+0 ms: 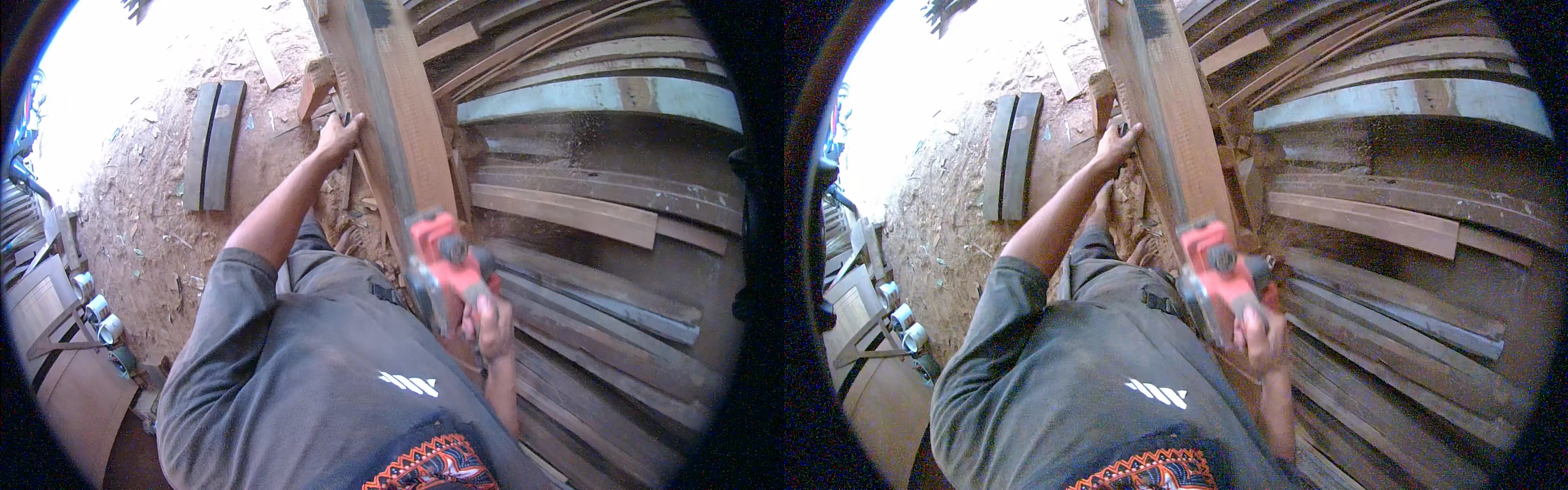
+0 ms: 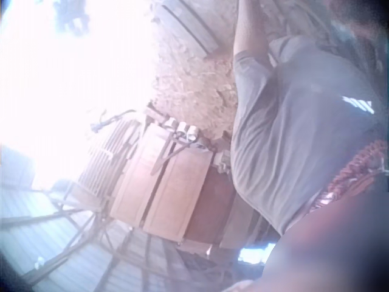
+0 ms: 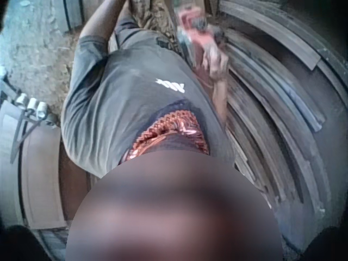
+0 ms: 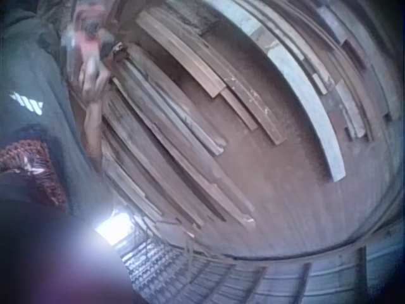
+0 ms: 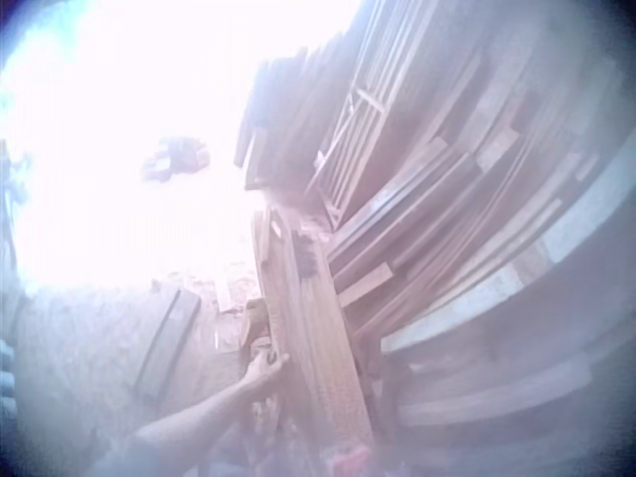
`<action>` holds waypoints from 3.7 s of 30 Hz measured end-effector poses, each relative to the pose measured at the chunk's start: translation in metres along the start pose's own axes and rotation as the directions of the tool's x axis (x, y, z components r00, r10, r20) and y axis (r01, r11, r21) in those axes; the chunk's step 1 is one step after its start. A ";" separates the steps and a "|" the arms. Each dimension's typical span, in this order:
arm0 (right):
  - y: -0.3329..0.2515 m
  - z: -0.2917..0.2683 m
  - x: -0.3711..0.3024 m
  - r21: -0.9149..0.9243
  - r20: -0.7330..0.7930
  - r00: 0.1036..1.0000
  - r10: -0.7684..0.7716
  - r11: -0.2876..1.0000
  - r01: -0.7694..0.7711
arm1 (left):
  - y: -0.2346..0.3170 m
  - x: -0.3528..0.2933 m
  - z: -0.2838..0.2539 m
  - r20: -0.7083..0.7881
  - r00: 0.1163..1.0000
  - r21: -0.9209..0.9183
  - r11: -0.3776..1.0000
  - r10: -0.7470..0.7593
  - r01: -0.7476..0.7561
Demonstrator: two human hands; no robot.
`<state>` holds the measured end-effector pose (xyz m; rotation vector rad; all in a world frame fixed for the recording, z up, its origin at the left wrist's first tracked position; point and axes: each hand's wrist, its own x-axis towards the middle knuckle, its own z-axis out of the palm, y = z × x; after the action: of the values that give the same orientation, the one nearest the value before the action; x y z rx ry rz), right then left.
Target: The person sands a wooden plank with a handheld electric sander, repeatedly flipping the plank to sand multiple faces. The person also uses a metal ruler to measure the plank and visually inspects the sanded surfaces.
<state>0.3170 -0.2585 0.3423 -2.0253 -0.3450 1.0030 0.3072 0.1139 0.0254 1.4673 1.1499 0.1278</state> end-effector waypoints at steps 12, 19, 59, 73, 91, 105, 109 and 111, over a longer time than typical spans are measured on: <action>-0.119 0.050 0.211 -0.022 0.056 0.979 -0.196 0.980 0.198 | 0.014 -0.011 -0.003 0.026 0.997 -0.019 0.997 -0.077 0.078; -0.197 0.061 0.319 0.158 0.071 0.977 -0.201 0.969 0.188 | -0.011 0.014 0.002 0.038 0.999 -0.002 1.000 0.013 -0.013; -0.279 0.081 0.441 0.111 0.137 0.909 -0.395 0.918 0.382 | 0.018 -0.019 -0.009 0.098 0.990 0.212 0.974 -0.103 0.080; -0.070 0.015 0.144 -0.109 0.065 0.993 -0.101 0.988 0.107 | 0.009 -0.006 -0.004 0.046 0.996 0.078 0.994 -0.077 0.074; -0.108 0.042 0.179 0.098 0.009 0.999 0.032 0.995 -0.032 | 0.015 -0.018 -0.005 0.043 0.996 0.103 0.992 -0.083 0.079; -0.286 0.107 0.423 0.114 0.133 0.959 -0.252 0.965 0.237 | 0.014 -0.017 -0.005 0.054 0.995 0.127 0.989 -0.078 0.071; -0.196 0.074 0.323 0.066 0.092 0.964 -0.250 0.967 0.245 | -0.004 0.002 -0.002 0.078 0.995 0.107 0.993 -0.057 0.048; -0.150 0.050 0.266 0.036 0.122 0.954 -0.274 0.962 0.272 | -0.011 0.007 0.000 -0.017 0.999 0.090 0.995 0.050 -0.049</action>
<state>0.4669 0.0088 0.3016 -1.8394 -0.6622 0.9567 0.3046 0.1167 0.0134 1.5779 1.1481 0.1264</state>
